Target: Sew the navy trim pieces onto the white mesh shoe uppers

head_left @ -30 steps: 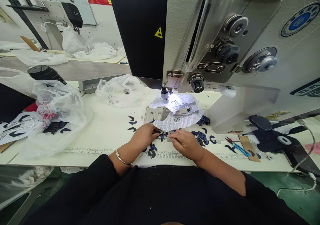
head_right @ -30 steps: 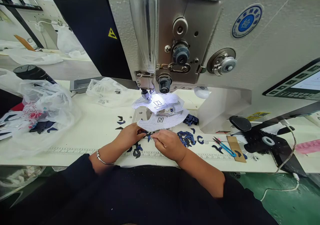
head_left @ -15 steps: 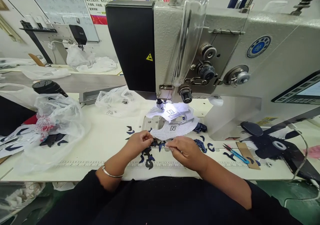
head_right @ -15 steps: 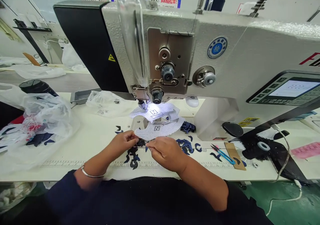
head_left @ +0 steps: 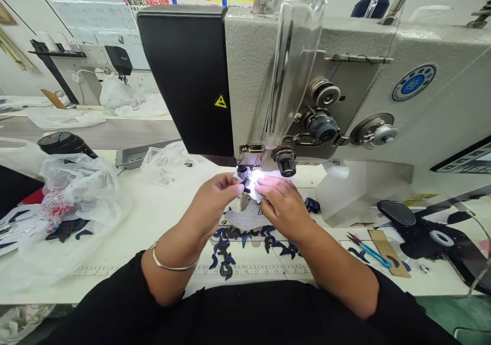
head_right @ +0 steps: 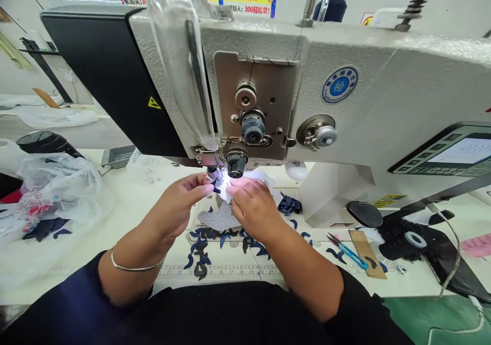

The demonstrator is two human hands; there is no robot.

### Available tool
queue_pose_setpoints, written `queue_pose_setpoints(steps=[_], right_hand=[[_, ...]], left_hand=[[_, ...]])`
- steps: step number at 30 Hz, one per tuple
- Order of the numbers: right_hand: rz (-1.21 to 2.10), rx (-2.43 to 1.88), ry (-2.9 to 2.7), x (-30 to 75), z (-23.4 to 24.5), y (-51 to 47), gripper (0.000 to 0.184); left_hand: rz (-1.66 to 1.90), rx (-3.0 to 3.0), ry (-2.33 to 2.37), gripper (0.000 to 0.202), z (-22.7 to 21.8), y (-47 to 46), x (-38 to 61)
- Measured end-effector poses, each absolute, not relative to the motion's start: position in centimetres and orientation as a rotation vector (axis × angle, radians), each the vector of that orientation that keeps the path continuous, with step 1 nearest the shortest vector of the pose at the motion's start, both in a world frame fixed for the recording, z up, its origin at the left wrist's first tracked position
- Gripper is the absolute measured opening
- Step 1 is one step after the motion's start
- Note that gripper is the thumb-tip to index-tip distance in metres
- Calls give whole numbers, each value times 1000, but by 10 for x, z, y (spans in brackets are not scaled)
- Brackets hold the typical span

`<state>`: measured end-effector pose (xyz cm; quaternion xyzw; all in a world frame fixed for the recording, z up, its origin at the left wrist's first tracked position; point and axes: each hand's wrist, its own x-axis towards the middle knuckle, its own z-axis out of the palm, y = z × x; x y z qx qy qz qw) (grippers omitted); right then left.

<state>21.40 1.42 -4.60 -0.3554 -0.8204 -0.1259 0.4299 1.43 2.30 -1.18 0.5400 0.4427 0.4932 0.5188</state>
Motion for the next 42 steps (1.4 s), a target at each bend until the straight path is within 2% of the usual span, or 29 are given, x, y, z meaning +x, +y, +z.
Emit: queue_pose_setpoints(steps=[8,27,32,42], right_hand=[[-291,-793,-2007,210,-54,9,36],[-260,-755,-1981,212,-59,10,38],[-262,-758,-2009,212,-58,9,45],[-300,-757,-1997,210,-56,9,38]], left_hand=[[1122,1234,1087,22,-20,28,15],[1123,1295,1148,20,-23,24,13],[1140,1336,1183,21,-26,24,13],[1005,1632,1329,18,-11,22,12]])
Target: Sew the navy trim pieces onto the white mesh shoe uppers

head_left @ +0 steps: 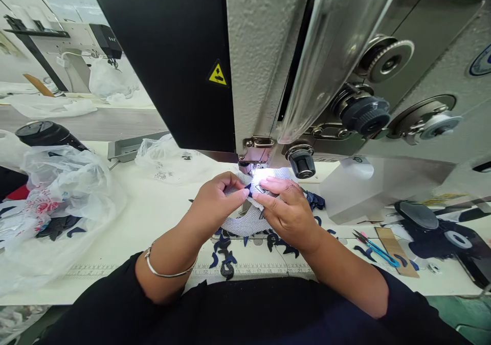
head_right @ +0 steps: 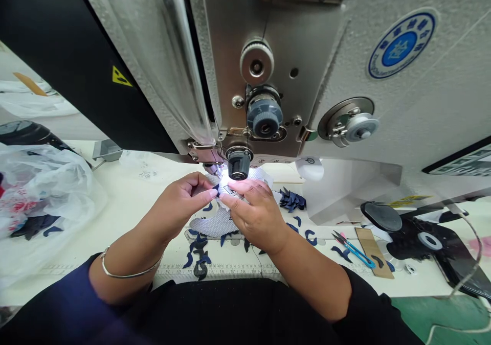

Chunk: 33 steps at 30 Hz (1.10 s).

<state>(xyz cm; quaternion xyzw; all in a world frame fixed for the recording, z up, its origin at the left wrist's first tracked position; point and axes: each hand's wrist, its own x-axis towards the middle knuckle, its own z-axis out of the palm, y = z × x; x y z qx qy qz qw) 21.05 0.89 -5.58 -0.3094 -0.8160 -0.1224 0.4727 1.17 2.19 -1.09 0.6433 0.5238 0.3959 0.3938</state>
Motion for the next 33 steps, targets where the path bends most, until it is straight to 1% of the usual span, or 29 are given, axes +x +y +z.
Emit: queue_pose_setpoints(steps=[5,10,13,19,26,33], right_hand=[[-283,-756,-1989,210,-55,8,39],[-260,-759,-1996,211,-55,8,44],[-264,-755,-1994,212,-56,9,46],[-263,-757,-1996,213,-55,9,42],[-205,-792,-1968,211,-54,8,42],[-279,-745,-1989,213,-55,10,41]], left_hand=[[921,1739,1378,17,-4,27,7],[984,1533,1186,20,-12,32,6],[999,1468,1155,21,-13,32,7],[959,1501,1162,21,-11,34,6],[934,1500,1142,19,-10,36,4],[934,1506,1112,19,-10,38,4]])
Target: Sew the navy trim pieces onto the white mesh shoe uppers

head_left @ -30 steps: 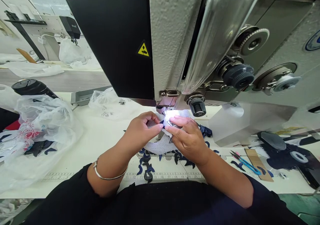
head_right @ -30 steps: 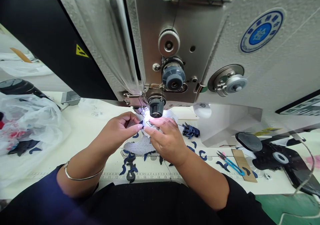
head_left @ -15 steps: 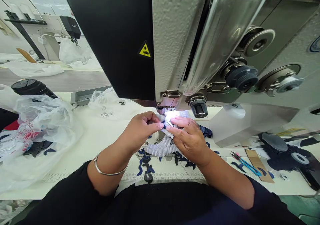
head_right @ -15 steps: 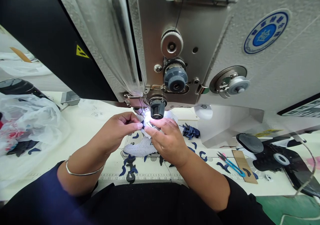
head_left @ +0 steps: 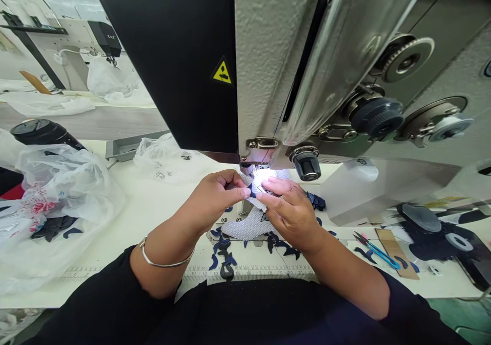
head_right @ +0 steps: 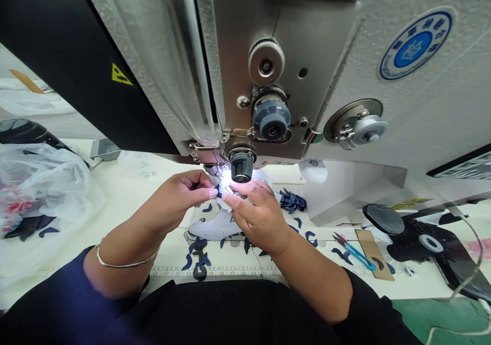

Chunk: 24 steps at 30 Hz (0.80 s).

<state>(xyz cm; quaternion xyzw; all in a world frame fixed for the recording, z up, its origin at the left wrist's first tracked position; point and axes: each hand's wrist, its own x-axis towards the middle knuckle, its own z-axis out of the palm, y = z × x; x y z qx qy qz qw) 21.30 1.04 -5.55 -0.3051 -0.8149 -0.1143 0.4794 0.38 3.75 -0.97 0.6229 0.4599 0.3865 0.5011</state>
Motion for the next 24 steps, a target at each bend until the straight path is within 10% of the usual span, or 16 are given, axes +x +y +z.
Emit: queue_pose_setpoints(steps=[24], right_hand=[[-260,-745,-1995,214,-56,11,41]], left_hand=[[945,1534,1187,18,-16,39,6]])
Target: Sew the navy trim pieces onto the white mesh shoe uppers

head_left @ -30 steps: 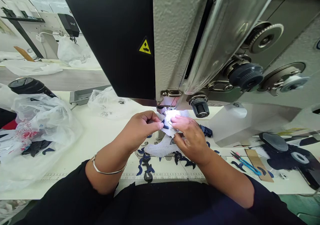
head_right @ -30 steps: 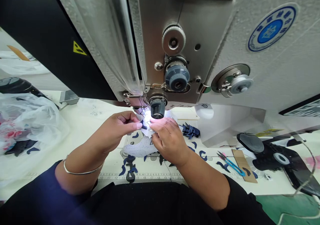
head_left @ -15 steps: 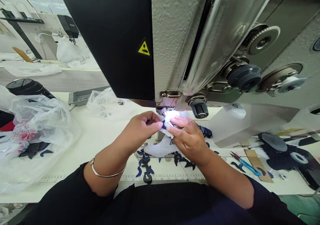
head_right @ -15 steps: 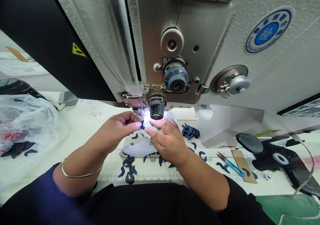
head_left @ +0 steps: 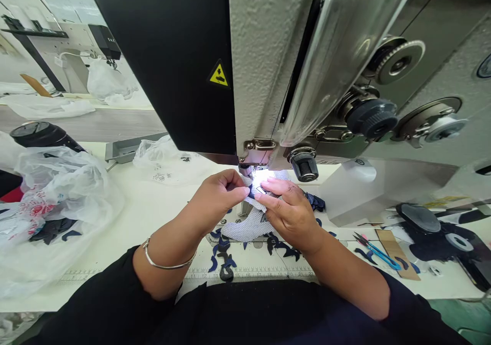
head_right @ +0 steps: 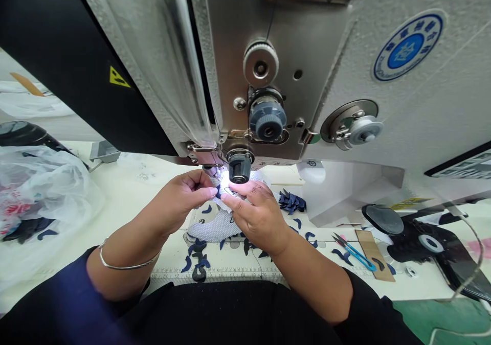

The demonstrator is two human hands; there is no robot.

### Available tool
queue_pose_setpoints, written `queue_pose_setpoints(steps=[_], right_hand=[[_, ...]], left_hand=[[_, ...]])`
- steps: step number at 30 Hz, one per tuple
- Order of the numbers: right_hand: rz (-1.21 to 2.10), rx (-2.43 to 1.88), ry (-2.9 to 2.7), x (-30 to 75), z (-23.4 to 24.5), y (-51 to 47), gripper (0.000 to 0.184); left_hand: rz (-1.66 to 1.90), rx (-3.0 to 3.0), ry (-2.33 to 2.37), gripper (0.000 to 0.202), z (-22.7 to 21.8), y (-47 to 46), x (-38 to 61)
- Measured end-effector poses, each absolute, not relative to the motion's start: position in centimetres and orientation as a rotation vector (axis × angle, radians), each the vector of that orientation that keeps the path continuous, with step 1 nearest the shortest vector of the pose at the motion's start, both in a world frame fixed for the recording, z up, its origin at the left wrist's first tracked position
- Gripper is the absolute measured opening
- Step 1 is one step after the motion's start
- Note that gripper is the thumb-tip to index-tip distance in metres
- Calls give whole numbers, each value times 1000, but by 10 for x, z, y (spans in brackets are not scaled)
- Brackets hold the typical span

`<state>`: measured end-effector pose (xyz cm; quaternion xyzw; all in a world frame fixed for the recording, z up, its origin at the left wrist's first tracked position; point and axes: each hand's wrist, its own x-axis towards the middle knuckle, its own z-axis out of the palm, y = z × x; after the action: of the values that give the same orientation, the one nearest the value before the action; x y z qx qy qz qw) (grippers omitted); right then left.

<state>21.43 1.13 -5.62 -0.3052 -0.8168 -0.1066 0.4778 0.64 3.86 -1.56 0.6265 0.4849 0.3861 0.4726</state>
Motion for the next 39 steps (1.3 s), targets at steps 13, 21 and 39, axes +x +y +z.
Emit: queue_pose_setpoints(steps=[13,21,39], right_hand=[[-134,-799,-2028,220,-46,23,34],[20,-905,-2068,225,-35,25,39],[127,-836,-2030,230,-39,31,26]], left_hand=[[1047,1072,998,30,-2,31,29],[1112,1030,1021,24,-2,34,35],[1098,1049,1089,22,-1,29,38]])
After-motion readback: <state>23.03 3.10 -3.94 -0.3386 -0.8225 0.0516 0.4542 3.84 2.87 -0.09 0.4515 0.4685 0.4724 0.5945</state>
